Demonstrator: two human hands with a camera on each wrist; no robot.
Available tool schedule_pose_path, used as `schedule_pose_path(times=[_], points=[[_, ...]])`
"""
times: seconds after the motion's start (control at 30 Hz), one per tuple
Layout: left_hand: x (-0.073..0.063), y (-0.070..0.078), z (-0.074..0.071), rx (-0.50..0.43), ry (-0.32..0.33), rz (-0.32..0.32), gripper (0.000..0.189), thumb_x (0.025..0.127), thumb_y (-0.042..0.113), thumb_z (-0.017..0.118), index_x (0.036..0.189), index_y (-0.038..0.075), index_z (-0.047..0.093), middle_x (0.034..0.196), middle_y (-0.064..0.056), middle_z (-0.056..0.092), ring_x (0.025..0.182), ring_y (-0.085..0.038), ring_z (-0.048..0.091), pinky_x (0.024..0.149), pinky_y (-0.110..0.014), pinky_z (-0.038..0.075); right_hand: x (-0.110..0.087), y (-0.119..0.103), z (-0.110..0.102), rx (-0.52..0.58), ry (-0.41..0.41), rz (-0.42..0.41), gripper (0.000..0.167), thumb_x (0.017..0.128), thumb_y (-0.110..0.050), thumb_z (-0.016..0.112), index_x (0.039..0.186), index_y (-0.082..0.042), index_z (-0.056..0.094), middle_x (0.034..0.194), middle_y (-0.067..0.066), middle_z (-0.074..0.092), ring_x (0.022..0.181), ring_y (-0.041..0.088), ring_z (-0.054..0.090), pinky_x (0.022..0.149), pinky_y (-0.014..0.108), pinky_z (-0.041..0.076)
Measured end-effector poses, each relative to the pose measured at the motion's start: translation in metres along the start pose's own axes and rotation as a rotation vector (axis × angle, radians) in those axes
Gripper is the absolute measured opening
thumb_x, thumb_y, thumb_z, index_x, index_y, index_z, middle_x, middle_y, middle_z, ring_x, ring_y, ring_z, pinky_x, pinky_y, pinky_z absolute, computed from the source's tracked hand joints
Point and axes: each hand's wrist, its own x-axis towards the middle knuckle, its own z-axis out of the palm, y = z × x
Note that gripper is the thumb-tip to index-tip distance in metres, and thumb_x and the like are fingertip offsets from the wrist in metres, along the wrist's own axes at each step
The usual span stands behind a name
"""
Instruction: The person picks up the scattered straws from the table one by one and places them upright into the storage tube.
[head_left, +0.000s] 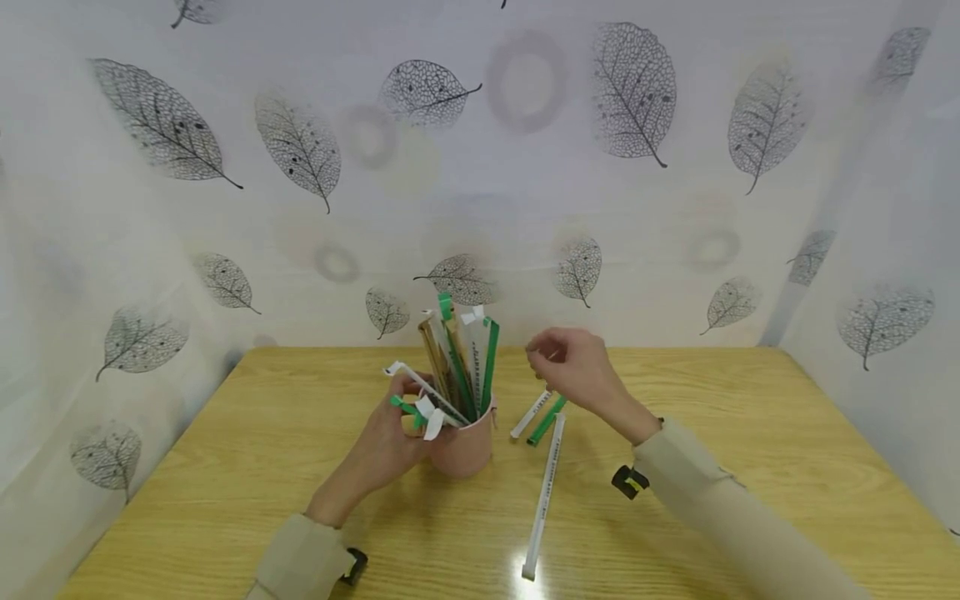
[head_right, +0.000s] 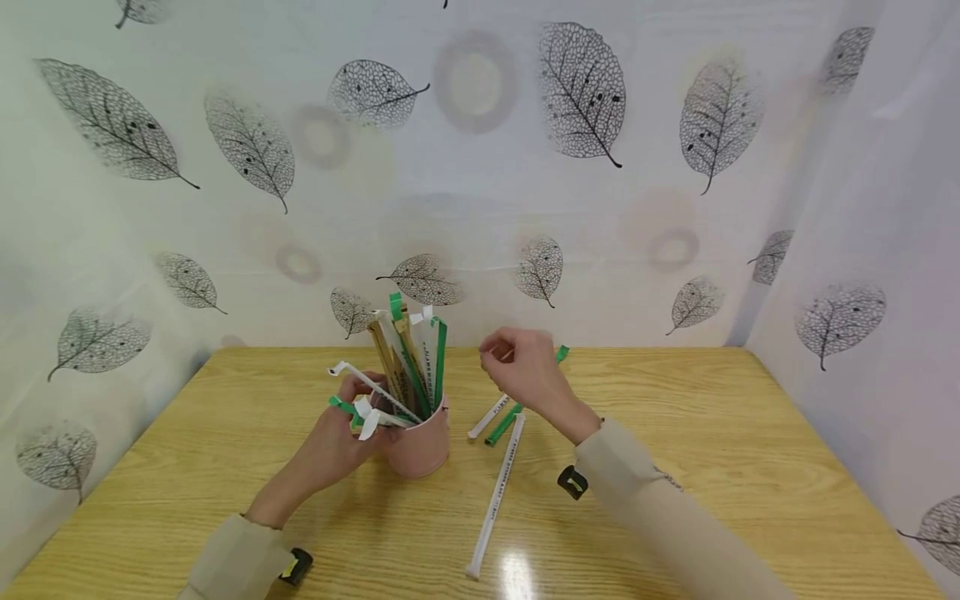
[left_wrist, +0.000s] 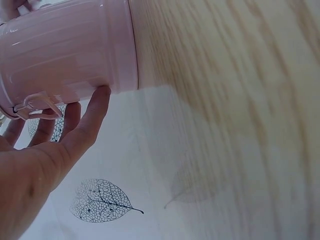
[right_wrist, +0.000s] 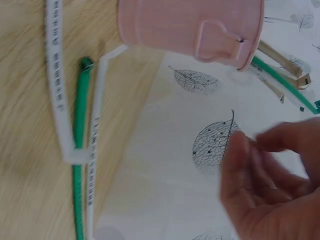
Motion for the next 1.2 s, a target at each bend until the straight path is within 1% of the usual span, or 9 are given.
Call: schedule_pose_path(times=[0.07,0.13,0.2,0.3,0.47,0.67,0.83,0.97,1.2], points=[[0.000,0.000,0.000,-0.003,-0.005,-0.007,0.064,0.087,0.023,0.084,0.134,0.013,0.041,0.143,-0.011,0.055,0.126,-0.032,0.057,0.098,-0.051,0.052,-0.005,0.004,-0.003,-0.091,-0.126,0.136,0.013,0.097,-0.015,0.063,0.102,-0.004,0.070,0.081,0.010,0.073,0.059,0.016,0.066,0.053,0.029,0.056],[0.000,0.000,0.000,-0.006,-0.010,-0.016,0.064,0.087,0.024,0.083,0.134,0.013,0.041,0.142,-0.012,0.055,0.125,-0.032,0.057,0.098,-0.051,0.051,-0.010,0.010,-0.004,-0.181,-0.243,0.225,0.012,0.097,-0.017,0.064,0.097,-0.005,0.066,0.075,0.009,0.069,0.053,0.015,0.063,0.050,0.029,0.054],[0.000,0.000,0.000,-0.004,-0.010,-0.021,0.065,0.087,0.024,0.083,0.135,0.013,0.041,0.141,-0.012,0.055,0.125,-0.032,0.057,0.098,-0.051,0.051,-0.016,0.015,-0.002,-0.248,-0.325,0.276,0.012,0.097,-0.017,0.065,0.093,-0.006,0.062,0.069,0.007,0.064,0.050,0.014,0.060,0.047,0.027,0.052],[0.000,0.000,0.000,0.005,-0.008,-0.021,0.065,0.087,0.024,0.083,0.135,0.013,0.041,0.140,-0.012,0.056,0.125,-0.031,0.056,0.097,-0.050,0.051,-0.024,0.020,0.001,-0.306,-0.382,0.314,0.014,0.095,-0.016,0.067,0.092,-0.007,0.057,0.065,0.006,0.058,0.047,0.014,0.056,0.044,0.025,0.048],[0.001,0.000,0.000,0.017,0.002,-0.008,0.065,0.087,0.023,0.084,0.135,0.013,0.041,0.140,-0.011,0.056,0.127,-0.031,0.056,0.097,-0.049,0.051,-0.032,0.026,0.009,-0.309,-0.411,0.361,0.018,0.092,-0.012,0.071,0.096,-0.005,0.054,0.072,0.007,0.057,0.048,0.014,0.052,0.043,0.022,0.042],[0.001,-0.001,0.000,0.030,0.004,-0.003,0.068,0.087,0.024,0.083,0.138,0.011,0.040,0.139,-0.011,0.056,0.124,-0.029,0.056,0.095,-0.045,0.053,-0.036,0.033,0.021,-0.363,-0.454,0.343,0.021,0.089,-0.009,0.074,0.096,-0.006,0.055,0.078,0.005,0.059,0.053,0.013,0.053,0.046,0.023,0.042],[0.001,-0.002,0.000,0.023,0.010,0.005,0.066,0.087,0.023,0.084,0.135,0.012,0.041,0.141,-0.011,0.056,0.126,-0.030,0.056,0.096,-0.047,0.052,-0.035,0.035,0.024,-0.320,-0.435,0.363,0.023,0.086,-0.001,0.073,0.096,-0.005,0.054,0.078,0.006,0.060,0.049,0.014,0.056,0.044,0.023,0.045],[0.001,-0.002,0.000,0.023,0.004,0.004,0.066,0.087,0.024,0.084,0.135,0.013,0.041,0.140,-0.011,0.057,0.126,-0.031,0.056,0.097,-0.049,0.052,-0.034,0.037,0.024,-0.273,-0.416,0.421,0.025,0.085,0.002,0.073,0.100,-0.004,0.054,0.077,0.008,0.062,0.049,0.016,0.061,0.045,0.024,0.049],[0.000,-0.002,0.000,0.014,0.003,0.000,0.066,0.086,0.024,0.084,0.135,0.013,0.041,0.142,-0.011,0.056,0.127,-0.031,0.056,0.097,-0.049,0.051,-0.032,0.040,0.023,-0.215,-0.362,0.508,0.038,0.082,0.004,0.076,0.112,-0.001,0.053,0.080,0.014,0.063,0.052,0.019,0.066,0.050,0.029,0.057]])
